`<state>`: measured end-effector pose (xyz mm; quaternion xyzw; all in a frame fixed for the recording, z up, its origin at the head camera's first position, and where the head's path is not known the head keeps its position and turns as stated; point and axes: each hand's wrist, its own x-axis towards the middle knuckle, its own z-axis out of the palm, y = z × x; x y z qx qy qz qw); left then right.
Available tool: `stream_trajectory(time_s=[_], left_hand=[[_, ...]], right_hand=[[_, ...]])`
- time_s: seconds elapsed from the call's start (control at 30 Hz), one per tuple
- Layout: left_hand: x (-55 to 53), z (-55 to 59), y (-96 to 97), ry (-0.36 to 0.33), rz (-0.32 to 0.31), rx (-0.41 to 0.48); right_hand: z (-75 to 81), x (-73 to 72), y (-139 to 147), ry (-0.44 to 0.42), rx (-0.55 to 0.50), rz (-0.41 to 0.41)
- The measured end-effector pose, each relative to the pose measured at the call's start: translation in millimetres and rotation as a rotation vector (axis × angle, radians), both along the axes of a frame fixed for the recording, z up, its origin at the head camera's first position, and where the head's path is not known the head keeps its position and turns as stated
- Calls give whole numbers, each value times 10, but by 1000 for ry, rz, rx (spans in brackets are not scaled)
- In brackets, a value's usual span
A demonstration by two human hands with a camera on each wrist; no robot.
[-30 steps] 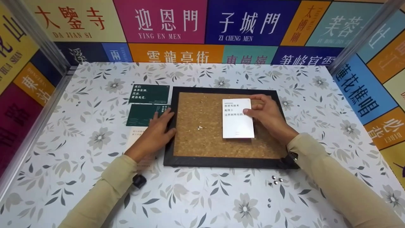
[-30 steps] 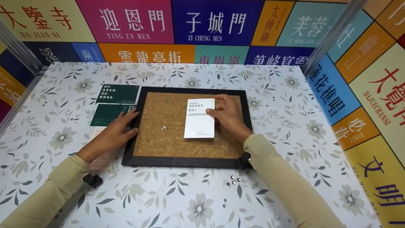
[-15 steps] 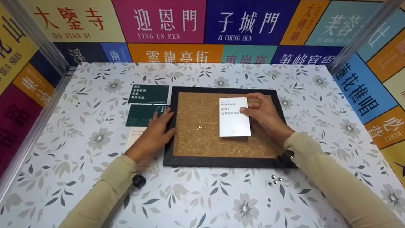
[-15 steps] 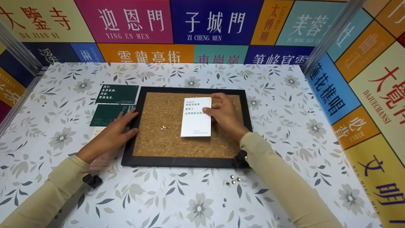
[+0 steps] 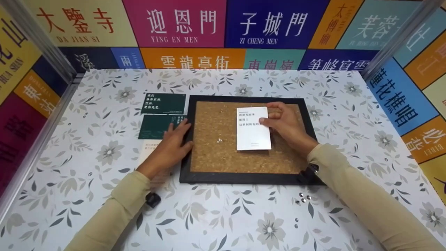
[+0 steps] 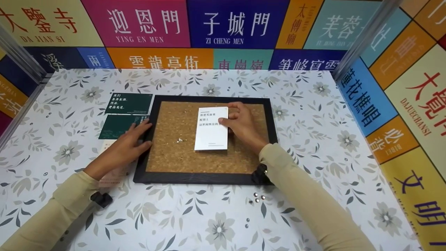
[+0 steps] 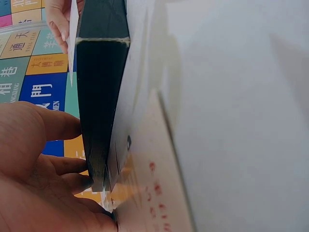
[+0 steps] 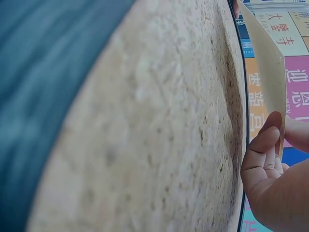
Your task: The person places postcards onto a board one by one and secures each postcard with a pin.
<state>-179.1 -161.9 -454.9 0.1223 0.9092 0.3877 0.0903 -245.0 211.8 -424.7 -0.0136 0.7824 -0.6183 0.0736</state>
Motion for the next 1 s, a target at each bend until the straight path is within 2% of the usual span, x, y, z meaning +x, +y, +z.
stream_trajectory(time_s=[0.13,0.33,0.47,0.63,0.8,0.93,1.0], left_hand=[[27,51,17,-9,6,4],[-60,-139,-42,14,7,-4],[-79,-180,-56,24,3,-5],[-54,-136,-39,27,7,0],[10,30,6,-16,4,-10],[-19,6,7,-43,11,-25],[-54,-78,-14,-24,9,-17]], right_hand=[[-1,-7,-18,-11,-15,-5],[10,-11,-59,-14,8,-9],[11,-18,-73,3,19,-14],[4,-29,-88,11,2,-18],[-7,-43,-112,-3,-27,-4],[-9,-55,-134,-12,-53,6],[-7,-58,-142,-10,-42,7]])
